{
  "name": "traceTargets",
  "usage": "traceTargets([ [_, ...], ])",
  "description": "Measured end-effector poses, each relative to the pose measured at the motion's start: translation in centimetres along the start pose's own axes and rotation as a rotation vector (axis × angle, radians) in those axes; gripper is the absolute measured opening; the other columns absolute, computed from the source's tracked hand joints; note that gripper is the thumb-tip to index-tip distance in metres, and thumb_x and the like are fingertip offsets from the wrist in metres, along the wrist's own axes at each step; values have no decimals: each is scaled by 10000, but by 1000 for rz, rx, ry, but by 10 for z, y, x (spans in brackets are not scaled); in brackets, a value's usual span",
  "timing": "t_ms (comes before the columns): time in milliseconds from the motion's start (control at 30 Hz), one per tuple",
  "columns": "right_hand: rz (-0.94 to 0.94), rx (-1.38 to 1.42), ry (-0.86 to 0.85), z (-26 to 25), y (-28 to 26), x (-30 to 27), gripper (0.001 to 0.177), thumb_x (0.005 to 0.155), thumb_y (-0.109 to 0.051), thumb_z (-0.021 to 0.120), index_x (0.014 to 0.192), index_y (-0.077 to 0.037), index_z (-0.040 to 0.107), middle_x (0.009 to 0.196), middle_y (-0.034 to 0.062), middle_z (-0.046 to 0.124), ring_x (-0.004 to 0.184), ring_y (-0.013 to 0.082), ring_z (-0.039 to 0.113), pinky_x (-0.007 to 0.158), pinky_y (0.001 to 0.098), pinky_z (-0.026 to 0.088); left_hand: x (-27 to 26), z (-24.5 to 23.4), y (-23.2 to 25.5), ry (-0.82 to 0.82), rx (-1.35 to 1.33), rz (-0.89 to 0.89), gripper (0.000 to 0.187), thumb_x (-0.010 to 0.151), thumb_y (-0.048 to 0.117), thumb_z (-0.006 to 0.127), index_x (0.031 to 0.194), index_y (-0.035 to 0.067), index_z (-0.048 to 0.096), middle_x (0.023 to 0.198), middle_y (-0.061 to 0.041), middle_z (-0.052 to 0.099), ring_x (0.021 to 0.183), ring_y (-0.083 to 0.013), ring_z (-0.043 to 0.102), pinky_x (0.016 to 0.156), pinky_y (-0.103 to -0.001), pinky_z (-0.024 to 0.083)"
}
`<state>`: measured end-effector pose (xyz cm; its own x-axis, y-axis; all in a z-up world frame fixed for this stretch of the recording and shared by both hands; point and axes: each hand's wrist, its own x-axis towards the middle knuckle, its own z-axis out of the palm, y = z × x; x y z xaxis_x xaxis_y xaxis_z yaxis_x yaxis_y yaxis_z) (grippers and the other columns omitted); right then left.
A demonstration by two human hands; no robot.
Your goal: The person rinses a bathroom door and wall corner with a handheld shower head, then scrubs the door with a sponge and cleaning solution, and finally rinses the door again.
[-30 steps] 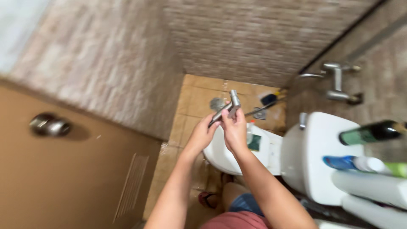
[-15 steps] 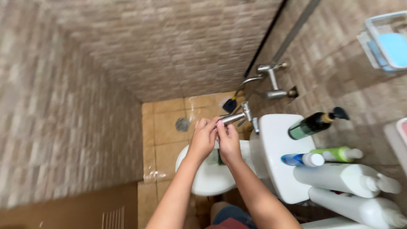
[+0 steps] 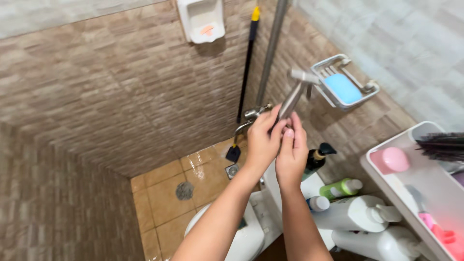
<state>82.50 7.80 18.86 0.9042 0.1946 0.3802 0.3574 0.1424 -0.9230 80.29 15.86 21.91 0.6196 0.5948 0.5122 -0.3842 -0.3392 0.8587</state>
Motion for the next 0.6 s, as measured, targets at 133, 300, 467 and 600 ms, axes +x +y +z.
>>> traceTargets([
  [133,-51,62,56,-7,-4,22,419,1110,-123,394,1498,21,459,1435,151,584,1299,192,580,1110,324,451,33,44,-3,14,-40,-58,362,931,74,684,1293,63,697,1007,-136,724,846,-243,720,786,-320,567],
  [300,27,54,105,-24,19,33,387,1100,-118,417,1452,24,490,1406,156,598,1278,204,580,1101,328,449,42,77,-34,80,-20,-37,363,901,86,734,1263,69,716,1051,-131,732,868,-224,721,797,-310,568],
  [467,23,7,51,-33,47,23,370,1090,-84,438,1434,36,499,1426,160,581,1324,211,553,1137,333,422,29,80,-66,64,-46,-111,380,895,84,743,1273,62,716,1057,-137,736,909,-231,715,836,-311,563],
  [600,103,74,32,-32,62,23,377,1081,-77,448,1444,18,491,1418,140,581,1296,201,560,1115,326,440,23,73,-82,-52,-132,-180,379,912,146,722,1280,61,695,1147,-131,746,1002,-238,755,884,-310,580],
])
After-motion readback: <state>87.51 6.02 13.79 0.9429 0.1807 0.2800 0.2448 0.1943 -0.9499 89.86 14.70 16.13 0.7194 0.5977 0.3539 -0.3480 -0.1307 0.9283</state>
